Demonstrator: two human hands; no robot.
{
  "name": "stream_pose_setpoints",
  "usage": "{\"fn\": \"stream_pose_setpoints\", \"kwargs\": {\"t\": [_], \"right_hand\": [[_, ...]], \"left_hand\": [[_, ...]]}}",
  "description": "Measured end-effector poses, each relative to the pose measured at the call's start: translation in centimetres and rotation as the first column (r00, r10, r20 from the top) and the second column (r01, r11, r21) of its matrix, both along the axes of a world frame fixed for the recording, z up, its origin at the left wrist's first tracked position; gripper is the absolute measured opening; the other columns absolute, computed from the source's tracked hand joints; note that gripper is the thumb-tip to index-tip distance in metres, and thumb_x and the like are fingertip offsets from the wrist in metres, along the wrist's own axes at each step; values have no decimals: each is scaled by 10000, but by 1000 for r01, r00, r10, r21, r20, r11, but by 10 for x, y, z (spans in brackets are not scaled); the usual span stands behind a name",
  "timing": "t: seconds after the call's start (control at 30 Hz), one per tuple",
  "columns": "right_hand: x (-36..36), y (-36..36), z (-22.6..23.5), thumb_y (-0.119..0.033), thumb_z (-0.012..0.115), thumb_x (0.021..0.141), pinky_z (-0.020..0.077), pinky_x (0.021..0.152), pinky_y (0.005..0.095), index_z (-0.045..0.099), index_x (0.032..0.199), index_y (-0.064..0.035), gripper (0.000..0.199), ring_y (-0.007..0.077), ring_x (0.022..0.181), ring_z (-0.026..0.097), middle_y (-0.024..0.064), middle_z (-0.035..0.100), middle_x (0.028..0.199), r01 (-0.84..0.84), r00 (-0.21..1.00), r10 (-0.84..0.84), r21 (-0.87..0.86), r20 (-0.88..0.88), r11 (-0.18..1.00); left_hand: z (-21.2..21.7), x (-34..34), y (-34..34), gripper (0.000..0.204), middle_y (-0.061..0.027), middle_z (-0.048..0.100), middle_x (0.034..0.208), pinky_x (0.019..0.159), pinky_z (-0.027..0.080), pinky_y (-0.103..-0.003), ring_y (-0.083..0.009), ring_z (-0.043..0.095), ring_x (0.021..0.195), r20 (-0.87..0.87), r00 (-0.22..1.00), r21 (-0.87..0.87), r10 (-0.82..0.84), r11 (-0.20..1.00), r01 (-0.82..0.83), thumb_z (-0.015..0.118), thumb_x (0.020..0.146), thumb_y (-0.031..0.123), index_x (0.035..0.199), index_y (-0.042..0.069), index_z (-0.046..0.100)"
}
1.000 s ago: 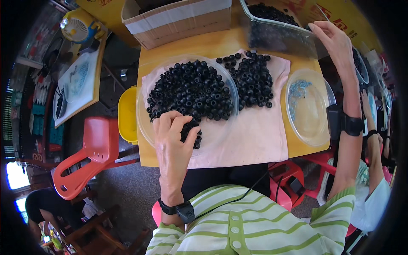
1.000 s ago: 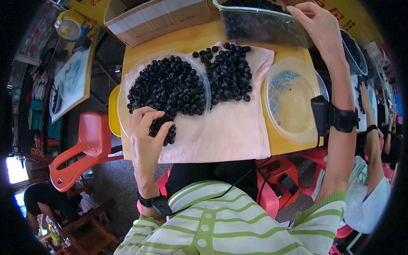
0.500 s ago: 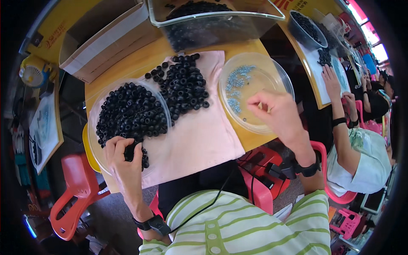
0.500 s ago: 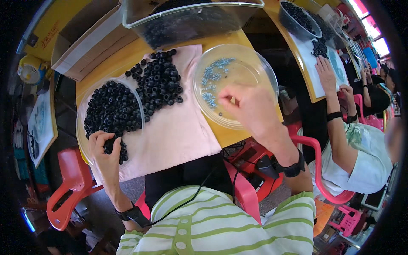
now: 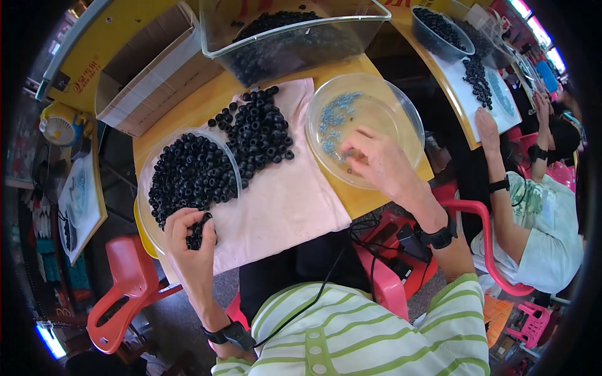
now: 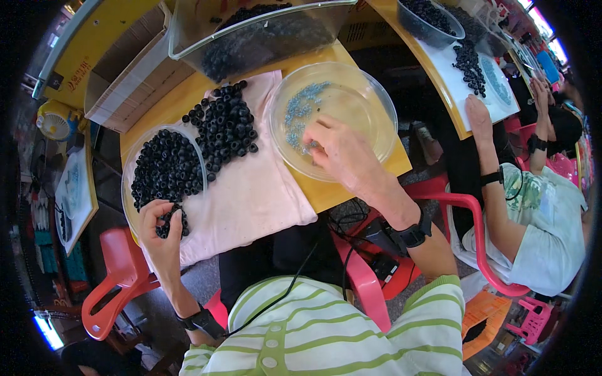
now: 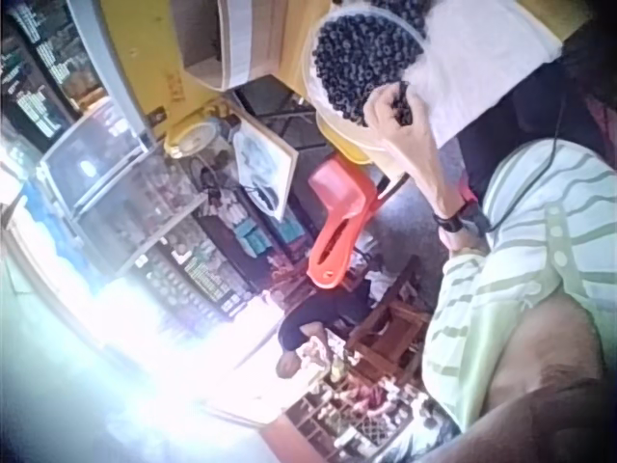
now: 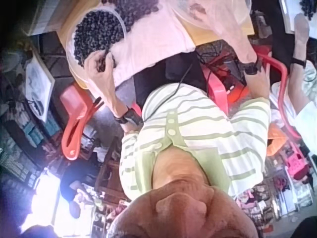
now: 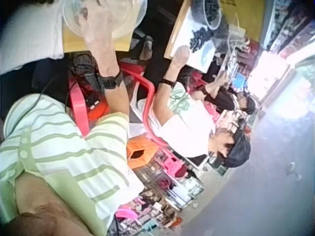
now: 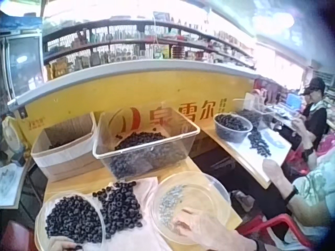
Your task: The person is assembling small plastic components by inserting a smaller part into a larger circular housing.
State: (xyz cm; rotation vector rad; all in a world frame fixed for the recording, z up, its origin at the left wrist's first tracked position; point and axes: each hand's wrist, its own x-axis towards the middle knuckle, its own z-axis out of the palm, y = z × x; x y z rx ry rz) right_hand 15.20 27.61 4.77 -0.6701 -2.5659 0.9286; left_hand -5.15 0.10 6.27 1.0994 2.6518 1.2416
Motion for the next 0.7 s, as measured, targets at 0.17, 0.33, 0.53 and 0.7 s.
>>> {"fn": "stream_pose_setpoints", "kwargs": {"t": [0.17, 0.33, 0.53, 0.7], "right_hand": [[1, 2, -1, -10, 673, 808, 517, 723, 390, 607, 942, -22, 149, 336, 822, 655, 149, 635, 916, 31, 999, -31, -48, -6, 998], [-2, -1, 4, -26, 699, 798, 519, 724, 398, 603, 965, -18, 193, 333, 798, 661, 154, 638, 889, 91, 996, -89, -73, 22, 993], [-4, 1, -3, -44, 737, 790, 520, 709, 380, 610, 967, -4, 222, 303, 784, 665, 149, 624, 906, 58, 998, -59, 15, 28, 998], [-4, 0, -4, -13, 729, 801, 519, 672, 321, 621, 947, 18, 184, 199, 719, 662, 119, 621, 856, 67, 998, -67, -96, 5, 993]], "left_hand": [[-12, 29, 5, 207, -114, 653, 1116, 856, 466, -262, -141, 594, 967, 442, 852, 389, -280, 916, 99, 651, 824, -73, 1017, -2, 623], [-14, 61, 19, 188, -175, 662, 1093, 818, 538, -287, -188, 678, 900, 676, 587, 516, -445, 855, 54, 588, 888, -93, 1062, -27, 562], [-33, 72, 25, 190, -135, 661, 1086, 801, 551, -285, -164, 672, 892, 760, 423, 515, -493, 854, 69, 593, 911, -55, 1099, -28, 594], [-46, 70, 29, 218, -64, 638, 1062, 841, 551, -288, -143, 656, 944, 775, 349, 529, -528, 843, 101, 586, 941, -44, 1155, -16, 616]]}}
